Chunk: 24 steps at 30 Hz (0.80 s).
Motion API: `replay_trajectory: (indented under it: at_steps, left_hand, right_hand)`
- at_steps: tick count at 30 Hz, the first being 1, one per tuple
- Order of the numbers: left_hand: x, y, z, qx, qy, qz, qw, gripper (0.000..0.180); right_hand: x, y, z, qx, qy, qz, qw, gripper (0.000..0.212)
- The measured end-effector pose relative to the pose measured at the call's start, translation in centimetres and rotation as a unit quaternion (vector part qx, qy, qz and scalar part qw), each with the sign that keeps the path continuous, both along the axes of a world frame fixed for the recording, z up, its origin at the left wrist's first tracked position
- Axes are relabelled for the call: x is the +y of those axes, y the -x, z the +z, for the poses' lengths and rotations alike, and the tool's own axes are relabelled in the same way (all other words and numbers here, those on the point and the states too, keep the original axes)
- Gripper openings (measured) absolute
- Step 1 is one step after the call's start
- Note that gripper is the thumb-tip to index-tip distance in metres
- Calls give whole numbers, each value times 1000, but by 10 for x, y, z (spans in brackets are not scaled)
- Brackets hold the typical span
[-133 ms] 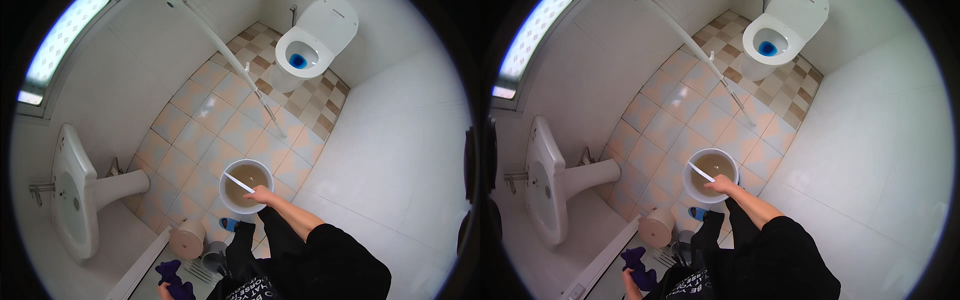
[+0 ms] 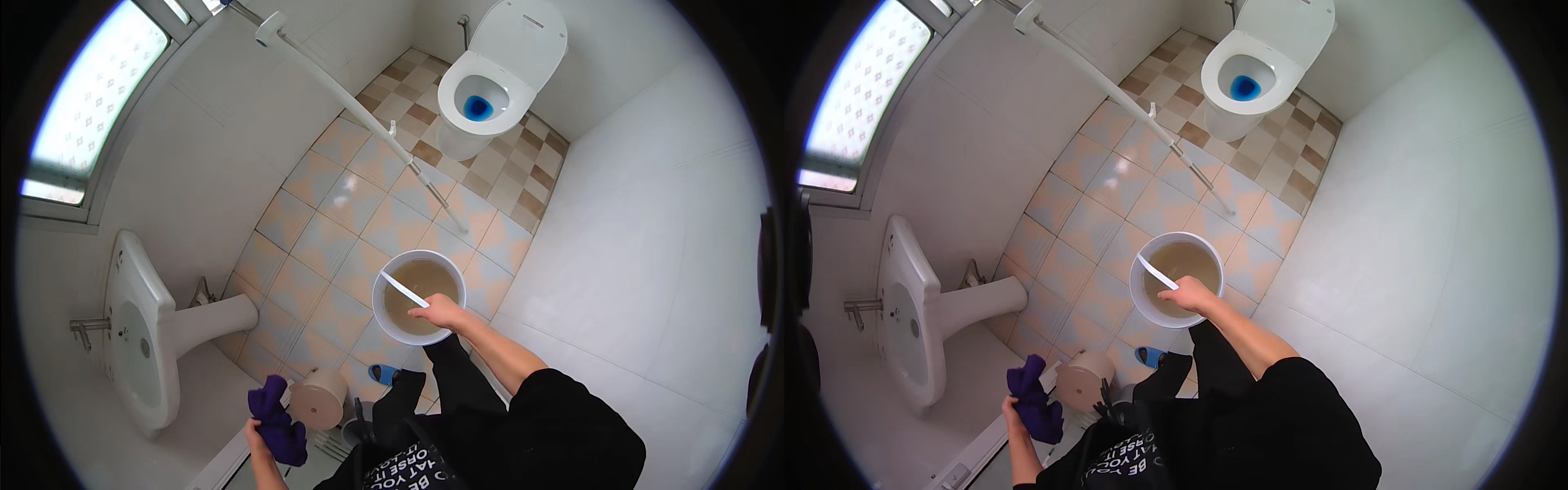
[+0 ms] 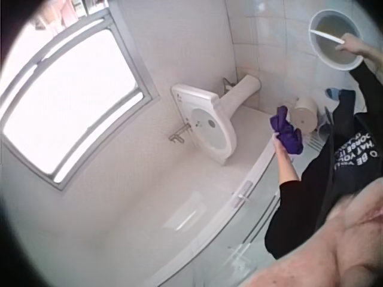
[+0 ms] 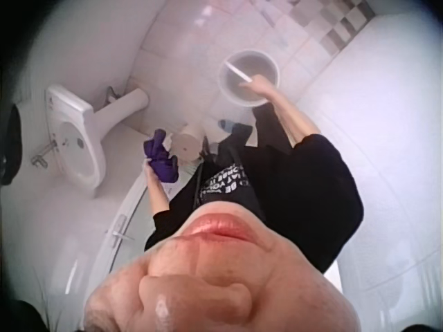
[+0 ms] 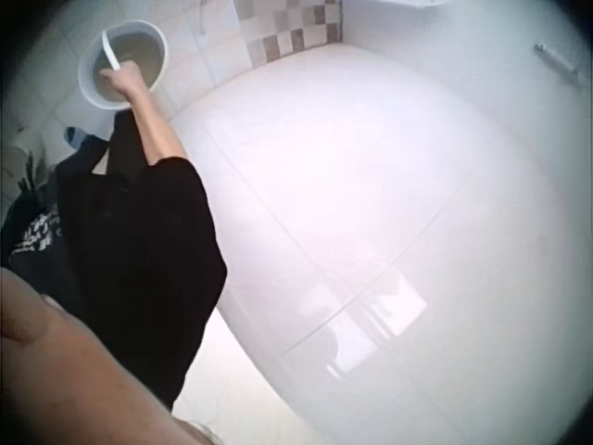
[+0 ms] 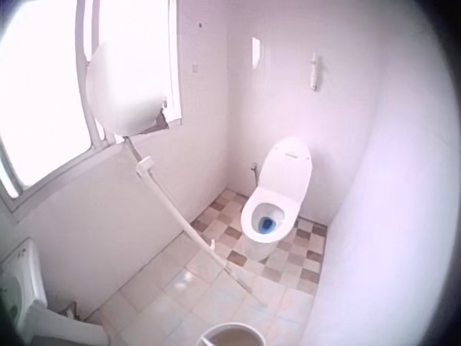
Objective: The person pours water from a bucket into the toilet, then washes a purple cloth in the sink by hand, repeatedly rinsing and wringing it. The person also wipes the sink basin with the cloth and refills the bucket from the sink.
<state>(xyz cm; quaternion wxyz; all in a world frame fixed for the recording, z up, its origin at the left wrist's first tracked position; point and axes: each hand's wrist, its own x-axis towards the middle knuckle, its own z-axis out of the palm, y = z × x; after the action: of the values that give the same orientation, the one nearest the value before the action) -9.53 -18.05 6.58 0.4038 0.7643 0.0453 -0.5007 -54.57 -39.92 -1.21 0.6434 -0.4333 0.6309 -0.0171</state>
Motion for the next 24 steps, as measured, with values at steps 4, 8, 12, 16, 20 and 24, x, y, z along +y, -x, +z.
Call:
replay_trajectory:
  at_steps: [4,8,12,16,20,24]
  left_hand:
    - [-138,59,35,174,67,-110,976,41]
    - [-250,125,35,198,-11,-214,956,36]
    - [-341,200,47,271,-12,-311,911,34]
    - [-424,253,-6,269,78,-473,836,38]
    - [-490,297,-35,283,61,-490,822,41]
    - [-533,315,-43,398,70,-471,784,39]
  right_hand:
    - [-45,34,53,-44,51,-6,998,40]
    - [-89,73,104,-82,84,-53,992,43]
    - [-140,106,151,-133,101,-116,979,36]
    - [-191,133,166,-148,72,-138,977,36]
    - [-243,145,199,-161,59,-149,974,33]
    - [-285,159,211,-159,38,-146,976,32]
